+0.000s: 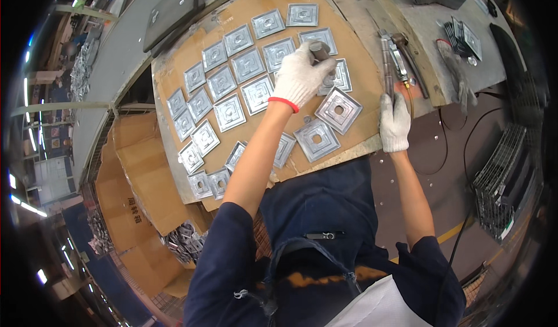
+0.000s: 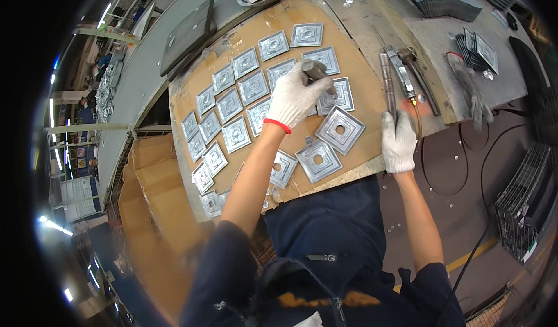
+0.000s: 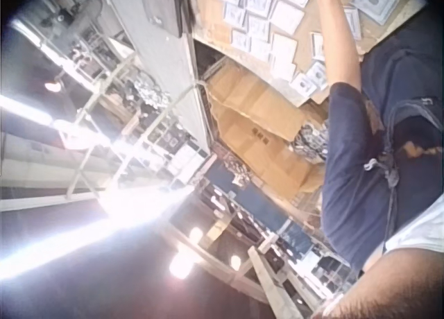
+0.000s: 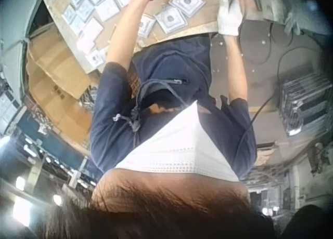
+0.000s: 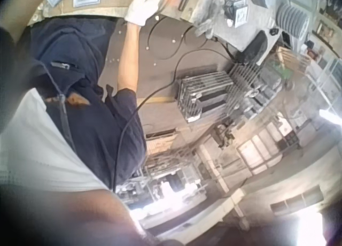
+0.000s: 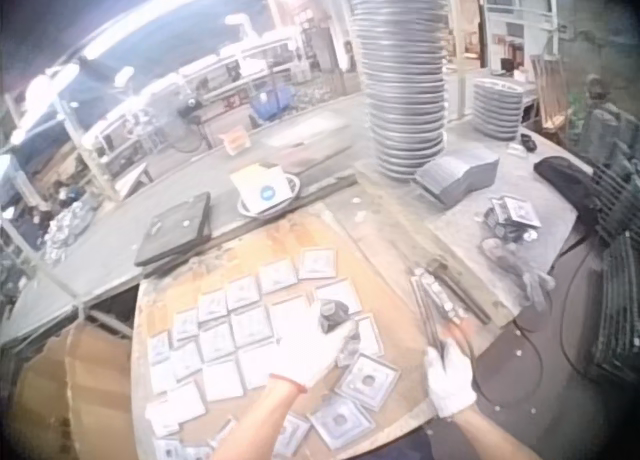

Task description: The recorder uses a hammer and a punch tool to flatten or indent small square metal plates on a workbench.

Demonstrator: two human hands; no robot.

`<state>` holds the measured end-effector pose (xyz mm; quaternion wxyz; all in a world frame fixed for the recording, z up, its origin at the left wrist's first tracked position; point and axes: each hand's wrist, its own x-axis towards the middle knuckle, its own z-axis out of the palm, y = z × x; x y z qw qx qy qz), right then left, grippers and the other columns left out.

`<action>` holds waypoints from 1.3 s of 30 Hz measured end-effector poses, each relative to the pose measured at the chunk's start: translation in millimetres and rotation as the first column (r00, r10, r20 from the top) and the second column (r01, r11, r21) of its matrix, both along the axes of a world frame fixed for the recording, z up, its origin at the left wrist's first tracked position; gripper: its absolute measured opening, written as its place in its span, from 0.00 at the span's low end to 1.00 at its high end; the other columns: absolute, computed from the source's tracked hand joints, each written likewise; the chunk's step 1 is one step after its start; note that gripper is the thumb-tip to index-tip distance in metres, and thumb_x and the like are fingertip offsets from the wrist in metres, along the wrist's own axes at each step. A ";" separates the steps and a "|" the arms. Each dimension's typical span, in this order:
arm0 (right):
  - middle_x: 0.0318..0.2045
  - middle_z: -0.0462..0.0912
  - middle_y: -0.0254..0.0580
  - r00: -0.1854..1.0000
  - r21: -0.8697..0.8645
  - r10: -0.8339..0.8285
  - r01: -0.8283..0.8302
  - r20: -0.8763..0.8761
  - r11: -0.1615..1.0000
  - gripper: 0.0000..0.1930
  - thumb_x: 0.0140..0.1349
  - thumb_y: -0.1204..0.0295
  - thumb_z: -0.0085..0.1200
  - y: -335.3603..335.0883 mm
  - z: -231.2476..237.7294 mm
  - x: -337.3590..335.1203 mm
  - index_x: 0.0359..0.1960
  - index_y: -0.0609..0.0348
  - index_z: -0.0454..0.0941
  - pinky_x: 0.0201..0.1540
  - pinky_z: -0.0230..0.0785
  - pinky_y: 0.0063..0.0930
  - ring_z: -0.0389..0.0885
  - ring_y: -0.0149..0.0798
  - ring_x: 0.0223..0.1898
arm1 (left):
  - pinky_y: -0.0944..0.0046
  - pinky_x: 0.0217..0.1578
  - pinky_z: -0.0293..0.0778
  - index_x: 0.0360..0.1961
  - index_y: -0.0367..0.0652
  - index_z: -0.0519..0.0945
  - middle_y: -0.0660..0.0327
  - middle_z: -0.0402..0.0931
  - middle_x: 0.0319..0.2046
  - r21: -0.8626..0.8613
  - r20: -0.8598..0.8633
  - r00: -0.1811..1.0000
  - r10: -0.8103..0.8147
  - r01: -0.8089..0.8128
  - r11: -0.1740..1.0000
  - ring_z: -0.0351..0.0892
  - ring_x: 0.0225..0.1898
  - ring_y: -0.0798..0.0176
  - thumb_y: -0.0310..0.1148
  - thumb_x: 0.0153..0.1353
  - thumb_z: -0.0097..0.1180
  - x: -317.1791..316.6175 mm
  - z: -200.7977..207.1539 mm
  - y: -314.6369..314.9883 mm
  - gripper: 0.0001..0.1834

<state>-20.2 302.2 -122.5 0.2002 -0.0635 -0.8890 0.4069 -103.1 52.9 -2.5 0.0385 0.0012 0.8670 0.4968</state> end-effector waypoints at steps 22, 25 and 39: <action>0.38 0.88 0.60 0.915 -0.158 0.179 -0.129 0.363 0.979 0.23 0.77 0.53 0.60 3.3 37.6 -8.8 0.52 0.64 0.82 0.47 0.77 0.49 0.88 0.60 0.41 | 0.52 0.48 0.84 0.58 0.46 0.85 0.48 0.91 0.43 -0.272 0.058 0.993 -0.102 0.114 0.956 0.91 0.46 0.44 0.47 0.66 0.72 0.6 -14.9 6.7 0.24; 0.36 0.88 0.57 0.933 -0.144 0.269 -0.240 0.238 0.960 0.22 0.76 0.54 0.62 -4.5 86.4 -4.0 0.52 0.65 0.83 0.46 0.78 0.44 0.89 0.52 0.39 | 0.52 0.48 0.84 0.56 0.46 0.86 0.48 0.91 0.43 -0.249 0.018 0.996 -0.092 0.094 0.964 0.92 0.46 0.44 0.48 0.65 0.73 0.4 -24.6 3.3 0.24; 0.27 0.86 0.63 0.802 0.360 0.322 -0.533 0.504 0.766 0.22 0.80 0.48 0.49 -29.5 156.0 -34.5 0.50 0.56 0.75 0.37 0.77 0.61 0.87 0.69 0.33 | 0.52 0.47 0.84 0.53 0.37 0.86 0.44 0.90 0.43 -0.247 0.020 0.995 -0.096 0.098 0.964 0.91 0.44 0.43 0.48 0.65 0.72 2.6 -25.5 7.2 0.26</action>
